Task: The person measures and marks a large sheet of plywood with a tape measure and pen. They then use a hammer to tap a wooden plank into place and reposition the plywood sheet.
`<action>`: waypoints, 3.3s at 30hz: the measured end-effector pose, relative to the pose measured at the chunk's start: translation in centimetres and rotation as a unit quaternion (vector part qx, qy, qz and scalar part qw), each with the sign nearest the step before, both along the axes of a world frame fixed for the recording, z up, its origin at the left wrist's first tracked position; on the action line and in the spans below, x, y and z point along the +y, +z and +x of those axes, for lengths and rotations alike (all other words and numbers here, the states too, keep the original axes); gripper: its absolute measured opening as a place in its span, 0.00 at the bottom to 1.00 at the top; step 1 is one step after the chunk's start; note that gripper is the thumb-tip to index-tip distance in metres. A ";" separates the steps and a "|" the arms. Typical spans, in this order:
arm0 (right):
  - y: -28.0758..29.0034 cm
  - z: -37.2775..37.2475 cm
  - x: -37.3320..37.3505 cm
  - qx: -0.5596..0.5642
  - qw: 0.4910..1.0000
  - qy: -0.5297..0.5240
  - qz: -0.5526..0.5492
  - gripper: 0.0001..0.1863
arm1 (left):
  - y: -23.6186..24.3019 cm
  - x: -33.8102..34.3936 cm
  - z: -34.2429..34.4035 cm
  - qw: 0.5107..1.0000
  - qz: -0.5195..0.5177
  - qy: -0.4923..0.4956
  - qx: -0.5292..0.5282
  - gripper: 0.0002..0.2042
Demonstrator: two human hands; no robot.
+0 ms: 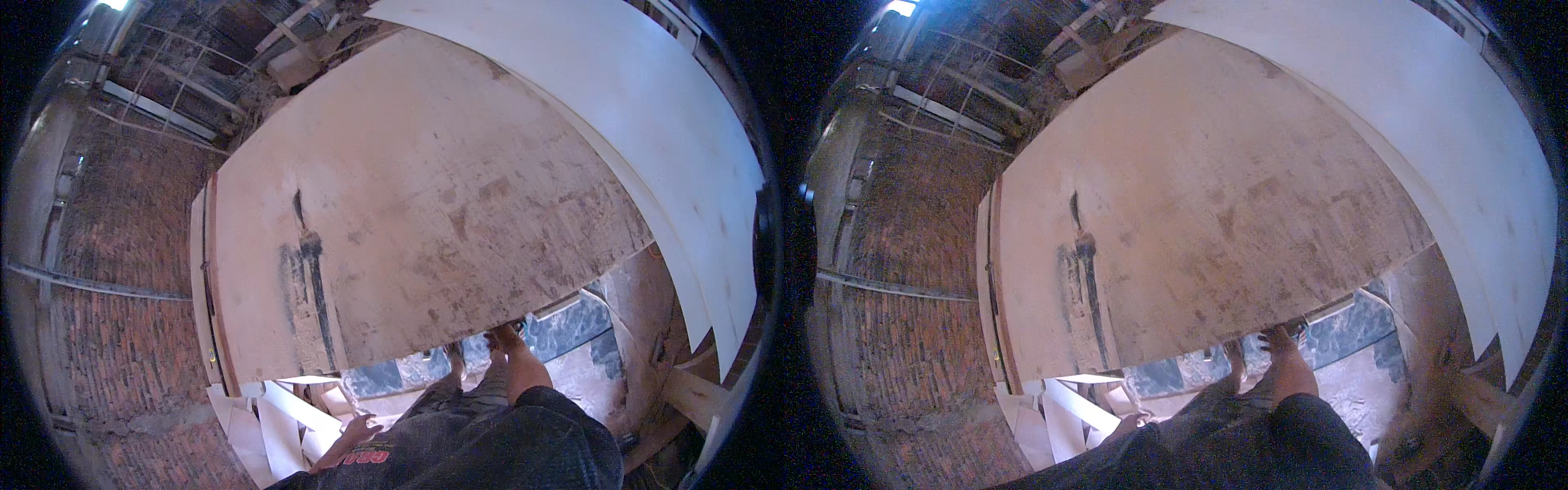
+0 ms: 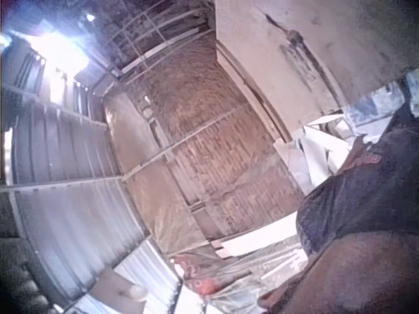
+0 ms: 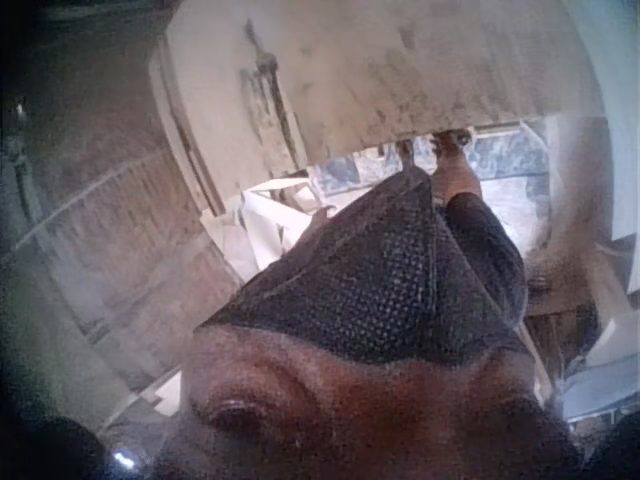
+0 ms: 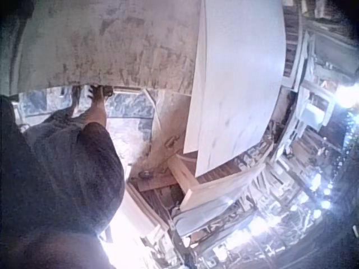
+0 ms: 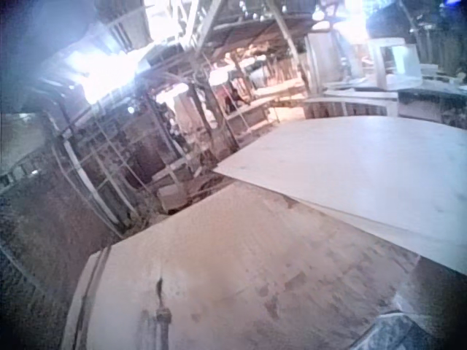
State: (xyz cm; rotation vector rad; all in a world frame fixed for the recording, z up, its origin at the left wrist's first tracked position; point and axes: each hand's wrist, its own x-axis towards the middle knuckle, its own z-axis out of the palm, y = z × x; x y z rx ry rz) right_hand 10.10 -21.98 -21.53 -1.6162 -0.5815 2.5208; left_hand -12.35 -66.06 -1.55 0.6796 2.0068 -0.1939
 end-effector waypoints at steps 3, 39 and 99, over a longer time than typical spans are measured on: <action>-0.7 -1.2 -1.7 -0.048 0.992 0.114 -0.011 0.16 | 3.7 3.8 -2.4 0.998 -0.002 0.067 -0.010 0.33; 12.1 33.7 -15.9 -0.535 0.783 -0.313 0.047 0.19 | -6.4 17.4 -4.9 0.956 0.192 -0.204 -0.087 0.30; 7.0 34.3 -13.1 -0.490 0.624 0.538 0.285 0.12 | -0.7 31.5 8.8 0.950 0.148 -0.197 -0.192 0.28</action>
